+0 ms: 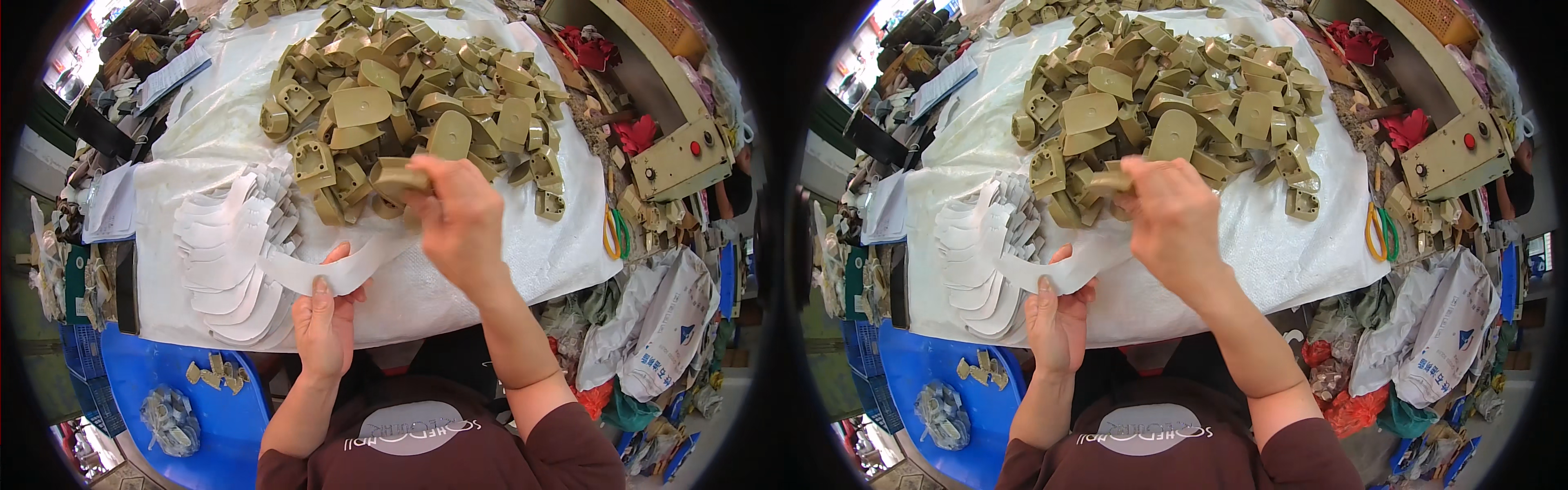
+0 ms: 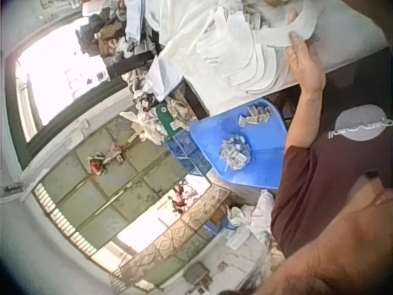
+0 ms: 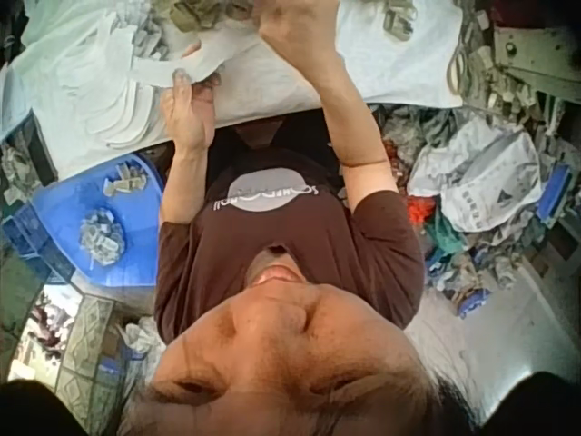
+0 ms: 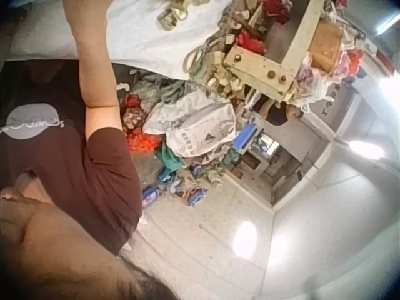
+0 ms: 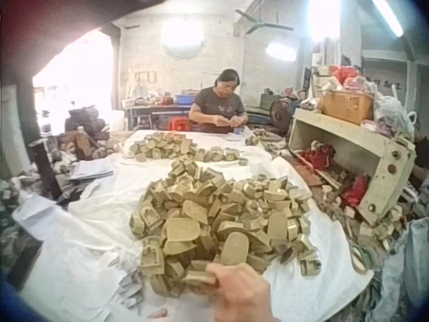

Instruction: The person repeatedly picks up beige plastic housings and white curved inserts from a table. They insert the white pieces into the beige housings, press them to fit, and place the assembled units onto a growing pile. The process is repetitive and involves handling the parts one at a time.

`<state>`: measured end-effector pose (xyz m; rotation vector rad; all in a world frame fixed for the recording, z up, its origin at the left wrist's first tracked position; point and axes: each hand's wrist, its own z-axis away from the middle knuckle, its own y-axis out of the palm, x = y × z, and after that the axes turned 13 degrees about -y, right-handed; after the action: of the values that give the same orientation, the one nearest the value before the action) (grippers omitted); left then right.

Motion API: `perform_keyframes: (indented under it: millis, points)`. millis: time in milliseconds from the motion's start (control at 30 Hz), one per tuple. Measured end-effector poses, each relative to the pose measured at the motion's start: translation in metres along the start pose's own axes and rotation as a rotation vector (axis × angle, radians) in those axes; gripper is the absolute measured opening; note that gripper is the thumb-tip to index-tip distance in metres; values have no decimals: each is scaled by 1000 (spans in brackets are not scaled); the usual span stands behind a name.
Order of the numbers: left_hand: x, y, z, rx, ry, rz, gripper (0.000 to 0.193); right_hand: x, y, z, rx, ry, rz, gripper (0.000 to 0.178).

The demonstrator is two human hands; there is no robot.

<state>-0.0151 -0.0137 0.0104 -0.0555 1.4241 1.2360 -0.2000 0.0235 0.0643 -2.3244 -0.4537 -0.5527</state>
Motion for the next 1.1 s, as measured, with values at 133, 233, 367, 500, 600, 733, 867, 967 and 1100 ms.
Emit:
perform_keyframes:
  millis: [133, 233, 367, 500, 600, 733, 867, 967, 1100]
  points:
    - [-1, -3, 4, 61, -23, 28, 42, 8, -19, 8, -160, 362, -697, 38]
    - [3, 1, 9, -26, -7, 13, 40, 10, -15, 35, -73, -14, -632, 44]
    - [13, 5, 14, -63, -33, 27, 37, 35, 3, 60, -122, -134, -667, 45]
    - [9, 19, 27, 70, -87, 168, 38, 44, 15, 77, -144, -213, -497, 43]
    - [8, 20, 31, 61, -94, 101, 43, 38, 24, 83, -202, -327, -462, 46]
    - [7, 20, 33, 124, -70, 81, 40, 40, 21, 82, -198, -340, -432, 48]
    - [6, 26, 34, 98, -52, 2, 42, 37, 21, 83, -202, -335, -442, 47]
    - [7, 26, 37, 57, -58, -59, 43, 37, 20, 83, -193, -333, -414, 46]
    - [10, 24, 39, 23, 5, -135, 43, 40, 18, 80, -188, -347, -193, 43]
